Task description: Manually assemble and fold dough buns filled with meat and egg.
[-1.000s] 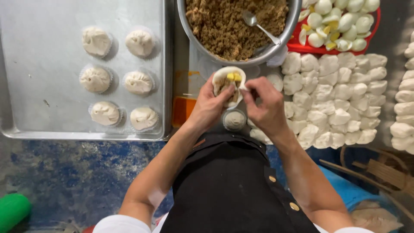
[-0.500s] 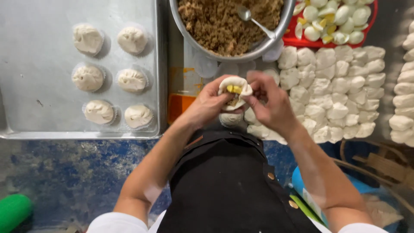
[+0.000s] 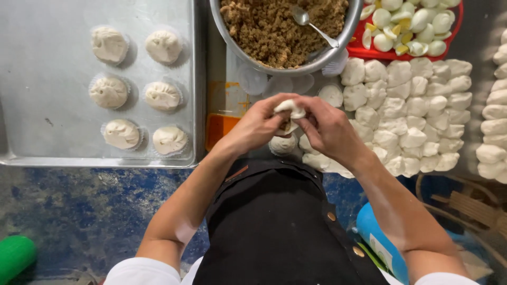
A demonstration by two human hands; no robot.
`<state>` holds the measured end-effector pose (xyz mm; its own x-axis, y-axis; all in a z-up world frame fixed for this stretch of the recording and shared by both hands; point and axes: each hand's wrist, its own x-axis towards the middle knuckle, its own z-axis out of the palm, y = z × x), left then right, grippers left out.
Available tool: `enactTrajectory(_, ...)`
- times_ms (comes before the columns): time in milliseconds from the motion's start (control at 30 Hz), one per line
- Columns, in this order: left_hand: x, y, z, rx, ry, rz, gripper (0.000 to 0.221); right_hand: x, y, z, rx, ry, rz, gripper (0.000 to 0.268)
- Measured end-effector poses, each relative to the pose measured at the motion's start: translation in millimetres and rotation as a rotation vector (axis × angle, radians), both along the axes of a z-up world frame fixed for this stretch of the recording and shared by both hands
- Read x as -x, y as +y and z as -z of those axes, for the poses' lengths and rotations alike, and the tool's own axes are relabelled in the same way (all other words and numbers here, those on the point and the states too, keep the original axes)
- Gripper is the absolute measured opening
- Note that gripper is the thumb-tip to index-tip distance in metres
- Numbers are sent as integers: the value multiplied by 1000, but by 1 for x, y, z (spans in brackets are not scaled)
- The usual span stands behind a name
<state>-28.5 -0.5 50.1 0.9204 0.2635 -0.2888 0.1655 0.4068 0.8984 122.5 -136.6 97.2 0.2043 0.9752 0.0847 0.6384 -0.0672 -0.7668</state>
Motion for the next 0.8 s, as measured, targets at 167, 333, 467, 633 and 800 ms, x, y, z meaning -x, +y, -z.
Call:
enactTrajectory(167,-3,2,-2,-81,119,80,47,3,5,-4,-56,-109,-128,23)
enactTrajectory(333,4,-3,19,-114,120,-11,69,3,9,0,-66,-74,-137,28)
enactTrajectory(467,8,-15,44,347,-25,-360,64,2,5,3,-37,-240,-59,20)
enactTrajectory(633,13,-26,15,379,-97,-481,46,12,13,-13,30,-105,51,29)
enactTrajectory(800,10,-32,22,115,-110,-425,42,7,7,-11,-33,-141,-49,28)
